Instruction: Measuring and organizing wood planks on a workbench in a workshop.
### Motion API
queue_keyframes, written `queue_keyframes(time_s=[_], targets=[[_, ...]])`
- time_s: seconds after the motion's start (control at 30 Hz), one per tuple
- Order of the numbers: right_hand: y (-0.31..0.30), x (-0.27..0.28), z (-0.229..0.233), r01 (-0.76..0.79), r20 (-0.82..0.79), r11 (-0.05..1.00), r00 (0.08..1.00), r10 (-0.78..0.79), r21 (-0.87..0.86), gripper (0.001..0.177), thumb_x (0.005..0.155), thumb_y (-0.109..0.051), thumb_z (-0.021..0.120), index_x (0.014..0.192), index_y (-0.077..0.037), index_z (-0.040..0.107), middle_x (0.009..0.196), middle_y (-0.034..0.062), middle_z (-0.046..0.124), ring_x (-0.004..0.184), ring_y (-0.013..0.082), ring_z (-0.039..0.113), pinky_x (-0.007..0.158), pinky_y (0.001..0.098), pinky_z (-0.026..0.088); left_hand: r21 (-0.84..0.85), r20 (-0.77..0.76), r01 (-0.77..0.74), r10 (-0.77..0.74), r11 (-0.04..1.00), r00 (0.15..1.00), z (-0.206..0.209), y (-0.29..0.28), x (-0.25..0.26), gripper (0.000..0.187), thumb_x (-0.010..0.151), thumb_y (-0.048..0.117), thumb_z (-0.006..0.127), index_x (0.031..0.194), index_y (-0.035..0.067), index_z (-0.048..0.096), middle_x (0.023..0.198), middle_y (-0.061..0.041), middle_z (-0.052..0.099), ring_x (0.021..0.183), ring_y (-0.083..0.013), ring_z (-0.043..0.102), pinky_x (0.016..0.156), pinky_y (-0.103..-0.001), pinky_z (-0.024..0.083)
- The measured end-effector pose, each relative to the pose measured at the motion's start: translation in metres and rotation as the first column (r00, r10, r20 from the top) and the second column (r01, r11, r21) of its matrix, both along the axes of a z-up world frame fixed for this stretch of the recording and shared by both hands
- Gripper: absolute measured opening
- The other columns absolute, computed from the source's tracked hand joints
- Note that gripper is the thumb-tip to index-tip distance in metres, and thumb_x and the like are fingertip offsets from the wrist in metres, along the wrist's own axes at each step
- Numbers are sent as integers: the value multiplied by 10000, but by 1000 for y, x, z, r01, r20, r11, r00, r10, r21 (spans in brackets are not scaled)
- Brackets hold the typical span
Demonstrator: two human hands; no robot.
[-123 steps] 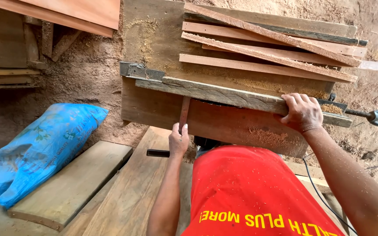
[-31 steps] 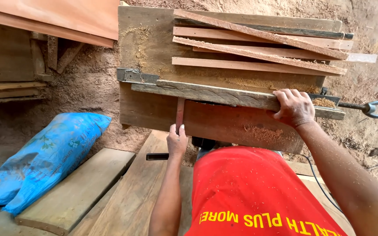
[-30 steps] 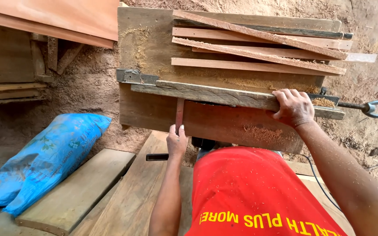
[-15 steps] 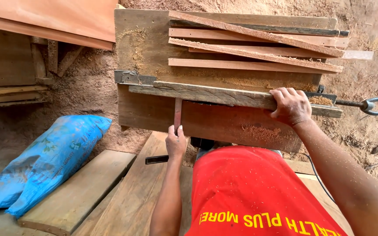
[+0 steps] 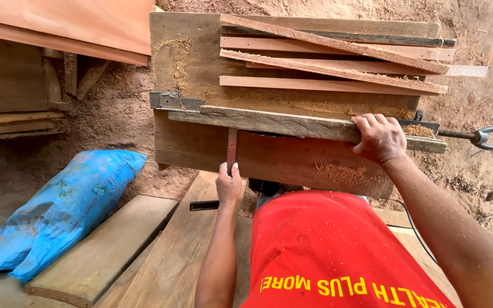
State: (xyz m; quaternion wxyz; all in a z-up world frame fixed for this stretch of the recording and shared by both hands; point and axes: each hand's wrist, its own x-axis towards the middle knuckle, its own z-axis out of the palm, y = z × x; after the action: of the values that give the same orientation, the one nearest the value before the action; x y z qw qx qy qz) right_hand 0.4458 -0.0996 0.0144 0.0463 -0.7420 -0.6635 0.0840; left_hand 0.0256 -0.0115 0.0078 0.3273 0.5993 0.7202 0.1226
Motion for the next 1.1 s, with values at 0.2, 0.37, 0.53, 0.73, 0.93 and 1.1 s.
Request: queue_keyframes(time_s=[0.2, 0.37, 0.53, 0.73, 0.93, 1.1], targets=[[1, -3, 1, 6, -4, 999, 1000, -6, -32, 630, 619, -385, 862, 1192, -191, 686, 1154, 7, 715, 1084, 214, 678, 918, 388, 527, 131, 102, -165, 152, 978, 983, 9, -30, 6, 221, 1010, 278, 608, 1113, 82, 614, 774, -171, 713, 700, -348, 725, 643, -479, 541], [-1, 1, 4, 20, -10, 999, 1000, -20, -45, 695, 586, -401, 888, 1210, -190, 670, 1158, 12, 706, 1080, 219, 670, 905, 397, 525, 184, 69, 30, -44, 983, 997, -9, -73, 30, 188, 1021, 268, 613, 1076, 88, 626, 813, -185, 723, 757, -398, 711, 634, -496, 533], [-2, 6, -3, 2, -27, 1000, 1000, -2, -26, 679, 595, -405, 883, 1198, -186, 662, 1119, 19, 690, 1047, 222, 659, 886, 392, 522, 168, -26, 208, -207, 964, 978, -17, -86, 65, 212, 1015, 287, 610, 1109, 98, 623, 830, -211, 718, 779, -449, 690, 633, -533, 521], [-6, 8, -4, -17, -81, 999, 997, 21, 51, 660, 596, -402, 872, 1178, -174, 657, 1060, 16, 673, 1026, 220, 652, 873, 394, 513, 121, -55, 215, -210, 969, 976, -29, -99, 90, 223, 1026, 307, 603, 1122, 106, 605, 819, -205, 723, 785, -441, 704, 632, -538, 529], [-5, 12, -5, -32, -100, 999, 995, 31, -7, 704, 607, -428, 880, 1208, -160, 632, 1086, 27, 663, 1056, 225, 640, 877, 401, 507, 105, -63, 170, -164, 980, 984, -21, -109, 111, 240, 1016, 294, 595, 1134, 85, 589, 810, -217, 726, 792, -443, 709, 641, -534, 532], [-4, 12, -8, -55, -88, 996, 995, 50, -65, 761, 626, -467, 891, 1249, -145, 595, 1124, 42, 654, 1083, 226, 631, 897, 398, 506, 74, -26, 137, -135, 988, 990, -17, -106, 116, 228, 1030, 278, 588, 1132, 74, 587, 822, -227, 726, 815, -454, 704, 657, -542, 521]])
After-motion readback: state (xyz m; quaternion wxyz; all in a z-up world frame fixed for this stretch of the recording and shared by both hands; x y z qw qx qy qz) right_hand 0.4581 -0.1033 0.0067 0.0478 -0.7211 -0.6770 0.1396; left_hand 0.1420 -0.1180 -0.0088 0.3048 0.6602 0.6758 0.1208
